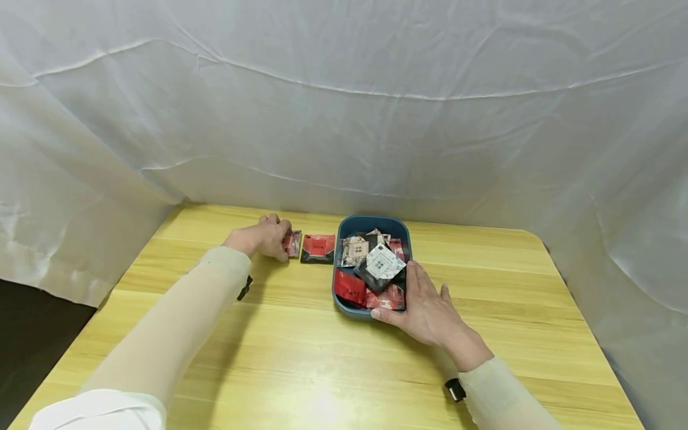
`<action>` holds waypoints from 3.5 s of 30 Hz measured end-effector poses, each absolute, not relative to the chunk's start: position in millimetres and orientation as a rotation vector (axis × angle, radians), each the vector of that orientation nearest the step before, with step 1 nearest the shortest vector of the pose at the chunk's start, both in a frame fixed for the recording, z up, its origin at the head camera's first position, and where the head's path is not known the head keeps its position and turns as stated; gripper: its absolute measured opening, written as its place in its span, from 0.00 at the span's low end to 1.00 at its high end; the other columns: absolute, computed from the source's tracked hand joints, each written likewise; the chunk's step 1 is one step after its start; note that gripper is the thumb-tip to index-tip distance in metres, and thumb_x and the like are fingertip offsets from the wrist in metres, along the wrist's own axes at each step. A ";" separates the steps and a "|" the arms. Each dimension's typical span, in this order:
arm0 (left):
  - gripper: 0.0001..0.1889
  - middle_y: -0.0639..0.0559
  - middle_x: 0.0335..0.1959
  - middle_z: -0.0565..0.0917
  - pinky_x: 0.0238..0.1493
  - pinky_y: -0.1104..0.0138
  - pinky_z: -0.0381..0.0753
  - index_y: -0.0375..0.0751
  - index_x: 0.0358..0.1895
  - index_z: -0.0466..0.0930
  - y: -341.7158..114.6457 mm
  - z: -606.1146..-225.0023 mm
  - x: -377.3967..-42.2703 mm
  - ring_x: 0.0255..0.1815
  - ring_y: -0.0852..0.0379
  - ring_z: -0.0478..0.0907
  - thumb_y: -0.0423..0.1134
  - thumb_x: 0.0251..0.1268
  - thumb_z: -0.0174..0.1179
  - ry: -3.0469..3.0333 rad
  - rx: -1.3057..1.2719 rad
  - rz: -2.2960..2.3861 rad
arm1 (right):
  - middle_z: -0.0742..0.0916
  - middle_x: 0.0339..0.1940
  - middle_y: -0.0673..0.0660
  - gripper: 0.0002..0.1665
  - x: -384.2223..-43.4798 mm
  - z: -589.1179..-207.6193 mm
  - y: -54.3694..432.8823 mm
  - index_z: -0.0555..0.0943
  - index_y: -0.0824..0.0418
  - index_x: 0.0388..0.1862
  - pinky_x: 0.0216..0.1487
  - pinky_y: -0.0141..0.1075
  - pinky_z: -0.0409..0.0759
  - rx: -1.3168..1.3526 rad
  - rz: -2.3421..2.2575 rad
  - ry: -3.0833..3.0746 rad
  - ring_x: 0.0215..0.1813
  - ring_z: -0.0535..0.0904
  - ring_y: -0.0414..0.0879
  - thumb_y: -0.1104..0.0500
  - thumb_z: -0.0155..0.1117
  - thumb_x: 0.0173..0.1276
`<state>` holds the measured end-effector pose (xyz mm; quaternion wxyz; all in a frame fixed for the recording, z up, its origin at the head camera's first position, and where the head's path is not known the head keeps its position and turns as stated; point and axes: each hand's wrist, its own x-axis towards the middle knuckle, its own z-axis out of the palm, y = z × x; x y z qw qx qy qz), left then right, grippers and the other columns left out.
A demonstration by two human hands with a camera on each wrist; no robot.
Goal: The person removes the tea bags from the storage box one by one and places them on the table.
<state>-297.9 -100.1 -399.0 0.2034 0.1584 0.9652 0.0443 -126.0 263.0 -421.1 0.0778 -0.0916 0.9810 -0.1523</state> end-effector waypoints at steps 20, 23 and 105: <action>0.49 0.34 0.78 0.62 0.65 0.33 0.74 0.43 0.83 0.59 -100.6 -401.3 -295.5 0.76 0.38 0.61 0.55 0.63 0.73 2.671 0.418 0.112 | 0.50 0.87 0.74 0.79 -125.0 -421.2 261.7 0.38 0.73 0.86 0.75 0.79 0.49 -0.271 -0.456 2.937 0.86 0.49 0.71 0.16 0.55 0.65; 0.48 0.34 0.77 0.63 0.65 0.33 0.74 0.44 0.82 0.61 -99.9 -400.4 -295.0 0.76 0.38 0.62 0.55 0.62 0.73 2.678 0.420 0.111 | 0.49 0.87 0.74 0.79 -125.1 -421.6 262.6 0.38 0.73 0.86 0.75 0.79 0.49 -0.268 -0.456 2.939 0.86 0.49 0.71 0.16 0.55 0.65; 0.58 0.41 0.86 0.55 0.78 0.54 0.70 0.43 0.86 0.51 66.7 -401.5 -247.2 0.83 0.43 0.57 0.65 0.61 0.72 2.787 1.071 -0.231 | 0.55 0.84 0.77 0.77 -127.6 -422.4 254.1 0.41 0.75 0.85 0.71 0.81 0.55 -0.281 -0.503 2.940 0.84 0.56 0.72 0.18 0.57 0.66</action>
